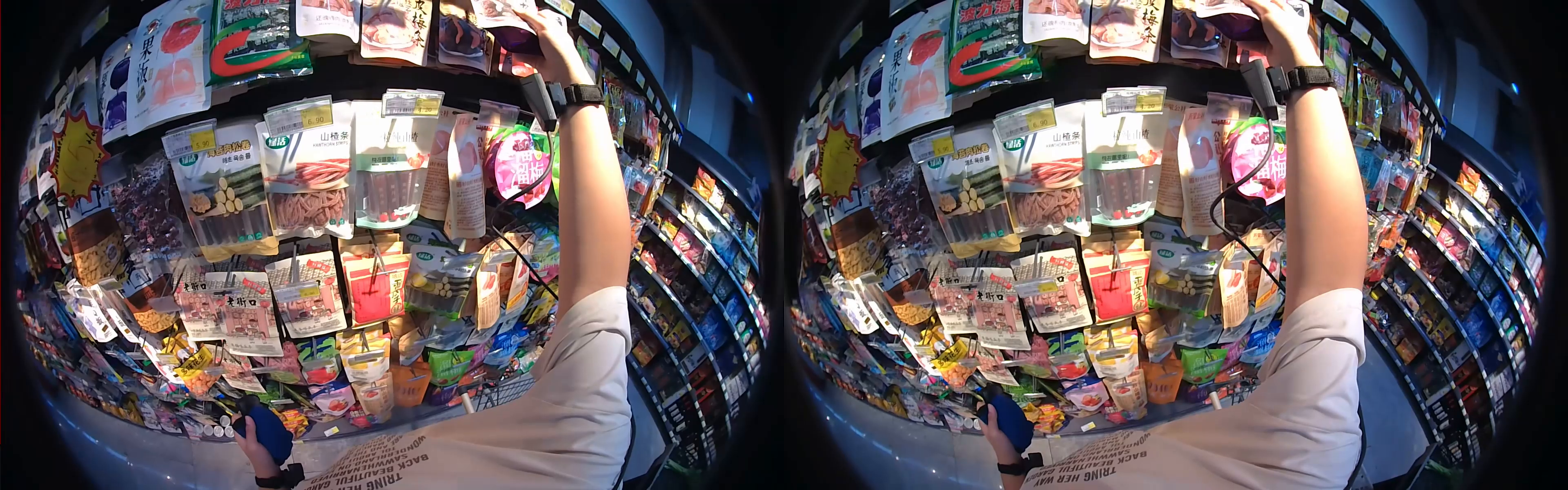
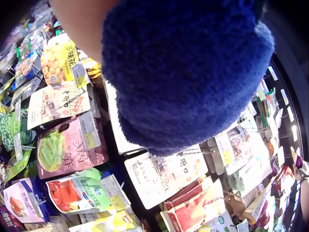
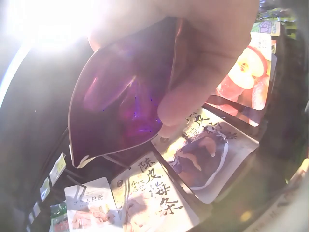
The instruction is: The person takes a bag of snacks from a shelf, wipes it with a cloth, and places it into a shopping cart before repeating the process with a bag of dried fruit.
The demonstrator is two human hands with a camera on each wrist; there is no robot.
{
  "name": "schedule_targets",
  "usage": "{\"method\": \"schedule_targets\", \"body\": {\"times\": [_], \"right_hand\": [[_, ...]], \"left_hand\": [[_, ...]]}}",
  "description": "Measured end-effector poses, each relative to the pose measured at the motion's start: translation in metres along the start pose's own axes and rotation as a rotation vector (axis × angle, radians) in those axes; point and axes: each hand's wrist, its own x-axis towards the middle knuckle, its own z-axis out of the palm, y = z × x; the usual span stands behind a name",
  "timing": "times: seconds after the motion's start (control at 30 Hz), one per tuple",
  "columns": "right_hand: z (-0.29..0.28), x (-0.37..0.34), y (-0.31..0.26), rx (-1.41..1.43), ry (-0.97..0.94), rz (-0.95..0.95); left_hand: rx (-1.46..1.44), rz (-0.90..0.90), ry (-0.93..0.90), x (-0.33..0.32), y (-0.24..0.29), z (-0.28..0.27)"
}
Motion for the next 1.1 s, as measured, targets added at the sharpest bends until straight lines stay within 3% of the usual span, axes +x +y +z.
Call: {"method": "schedule_targets", "body": {"times": [0.1, 0.27, 0.37, 0.47, 0.53, 0.57, 0.6, 0.67, 0.7, 0.73, 0.8, 0.83, 0.87, 0.93, 0.97, 1.0, 1.07, 1.1], "right_hand": [[0.002, -0.003, -0.022, 0.13, 0.076, 0.072], [-0.018, 0.003, -0.041, -0.048, -0.042, 0.132], [-0.012, 0.005, -0.028, 0.038, 0.03, -0.02], [0.002, 0.001, -0.012, 0.056, 0.045, -0.023], [0.025, 0.005, -0.005, 0.438, -0.067, 0.23], [0.006, 0.008, -0.031, 0.016, -0.002, -0.043], [0.009, 0.008, -0.035, -0.157, -0.004, -0.115], [0.006, 0.032, -0.086, 1.11, 0.018, 1.123], [0.018, 0.034, -0.087, 1.011, 0.048, 1.161], [0.027, 0.034, -0.086, 1.02, 0.054, 1.153], [0.047, 0.035, -0.076, 0.622, -0.003, 1.099], [0.076, 0.031, -0.051, 0.586, -0.044, 1.033], [0.055, 0.038, -0.068, 0.676, -0.168, 1.087], [0.086, 0.03, -0.034, 0.345, -0.273, 0.864], [0.032, 0.047, -0.079, 0.346, -0.534, 0.978], [0.032, 0.051, -0.069, 0.26, -0.696, 0.88], [-0.005, 0.051, -0.104, 0.231, -0.525, 0.82], [-0.001, 0.039, -0.102, 0.134, -0.273, 0.636]], "left_hand": [[0.02, 0.018, 0.023, 0.001, -0.001, 0.003], [0.03, 0.051, 0.005, 0.003, -0.011, 0.002], [0.023, 0.001, -0.048, 0.003, -0.011, -0.002], [-0.008, -0.011, -0.052, 0.005, -0.015, -0.004], [-0.024, -0.03, -0.048, 0.005, -0.018, -0.005], [-0.036, -0.049, -0.044, 0.004, -0.019, -0.005], [-0.037, -0.051, -0.043, 0.003, -0.021, -0.005], [-0.015, -0.023, -0.002, 0.004, -0.025, -0.004], [-0.018, -0.016, 0.002, 0.003, -0.023, -0.002], [-0.013, -0.017, 0.006, 0.0, -0.018, 0.001], [-0.018, -0.006, 0.015, -0.005, -0.01, 0.008], [-0.025, -0.033, 0.041, -0.009, -0.007, 0.01], [-0.027, -0.063, 0.067, -0.011, -0.006, 0.011], [0.017, -0.019, 0.067, -0.01, -0.012, 0.006], [0.025, -0.031, 0.041, -0.01, -0.013, 0.001], [0.032, -0.044, 0.013, -0.009, -0.015, -0.002], [0.034, -0.035, 0.019, -0.006, -0.019, 0.001], [0.03, -0.06, -0.016, -0.003, -0.019, 0.003]]}}
